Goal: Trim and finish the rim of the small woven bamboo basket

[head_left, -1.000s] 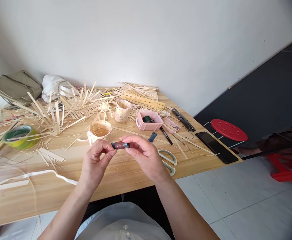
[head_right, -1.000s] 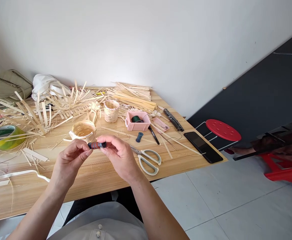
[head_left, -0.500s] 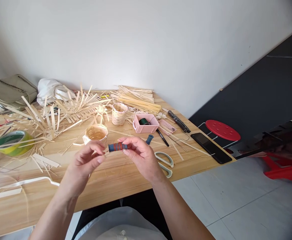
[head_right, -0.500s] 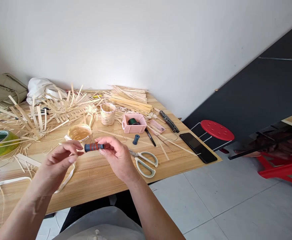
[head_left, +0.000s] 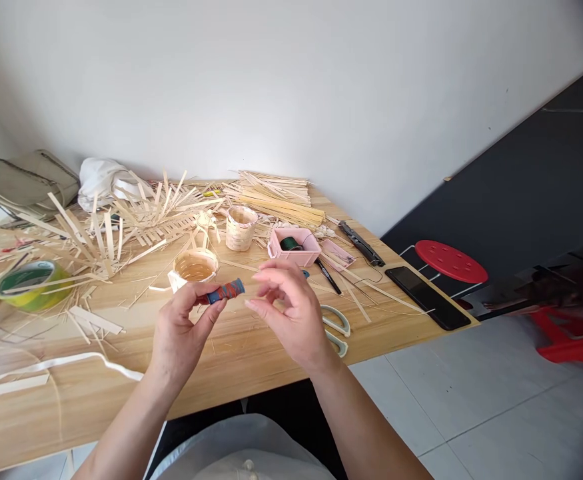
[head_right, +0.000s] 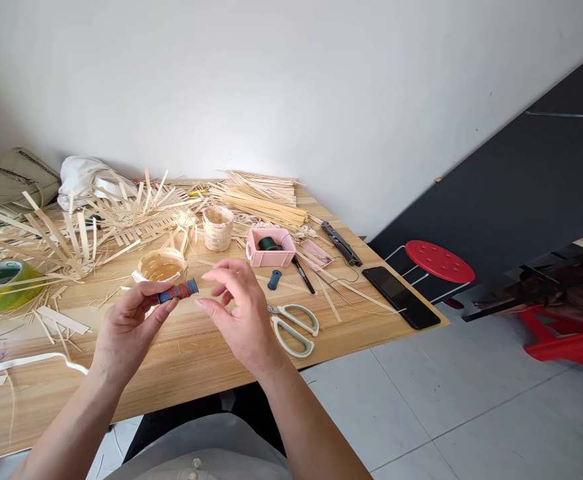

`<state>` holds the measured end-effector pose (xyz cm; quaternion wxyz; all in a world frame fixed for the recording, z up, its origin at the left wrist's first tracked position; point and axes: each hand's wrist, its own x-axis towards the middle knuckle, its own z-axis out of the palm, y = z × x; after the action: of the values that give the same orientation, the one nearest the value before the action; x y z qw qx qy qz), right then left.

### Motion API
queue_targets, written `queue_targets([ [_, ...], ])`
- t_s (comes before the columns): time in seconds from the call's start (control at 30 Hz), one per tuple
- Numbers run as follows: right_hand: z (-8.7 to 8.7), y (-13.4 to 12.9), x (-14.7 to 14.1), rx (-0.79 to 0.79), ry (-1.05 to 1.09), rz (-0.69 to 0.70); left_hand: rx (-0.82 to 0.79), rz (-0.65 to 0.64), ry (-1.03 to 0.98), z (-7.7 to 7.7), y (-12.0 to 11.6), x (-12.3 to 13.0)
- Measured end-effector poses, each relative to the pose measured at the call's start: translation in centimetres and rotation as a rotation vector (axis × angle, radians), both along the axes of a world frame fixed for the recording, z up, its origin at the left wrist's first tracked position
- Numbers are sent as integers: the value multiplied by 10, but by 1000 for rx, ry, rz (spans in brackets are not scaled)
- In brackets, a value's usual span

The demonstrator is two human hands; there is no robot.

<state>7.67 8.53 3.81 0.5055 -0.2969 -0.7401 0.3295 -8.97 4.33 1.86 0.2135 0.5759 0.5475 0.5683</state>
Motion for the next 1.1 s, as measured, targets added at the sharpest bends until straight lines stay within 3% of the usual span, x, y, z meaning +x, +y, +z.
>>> queue_targets([
  [0.07,3,-3,0,143,-73,-96,33,44,105,0,-2,-1],
  [0.17,5,-5,-5,286,-150,-125,80,79,226,4,-5,2],
  [0.33,3,-1,-13,288,-193,-123,130,104,291,8,-8,7],
  [0.43,3,-1,-14,271,-197,-109,39,59,119,3,-6,6],
  [0.53,2,-4,-13,140,-79,-88,-67,-9,-235,-2,-2,4],
  [0.67,-9,-5,-15,-156,177,-62,-136,-66,-657,-2,2,4],
  [0.8,-23,0,-18,-476,398,-35,-216,-125,-859,2,2,8],
  [0.87,-25,1,-18,-559,454,-35,-243,-149,-905,3,1,9],
  [0.93,-22,0,-16,-512,431,-51,-252,-149,-918,2,1,9],
  [1.1,-7,-10,-12,-21,129,-117,-240,-129,-849,2,0,12],
])
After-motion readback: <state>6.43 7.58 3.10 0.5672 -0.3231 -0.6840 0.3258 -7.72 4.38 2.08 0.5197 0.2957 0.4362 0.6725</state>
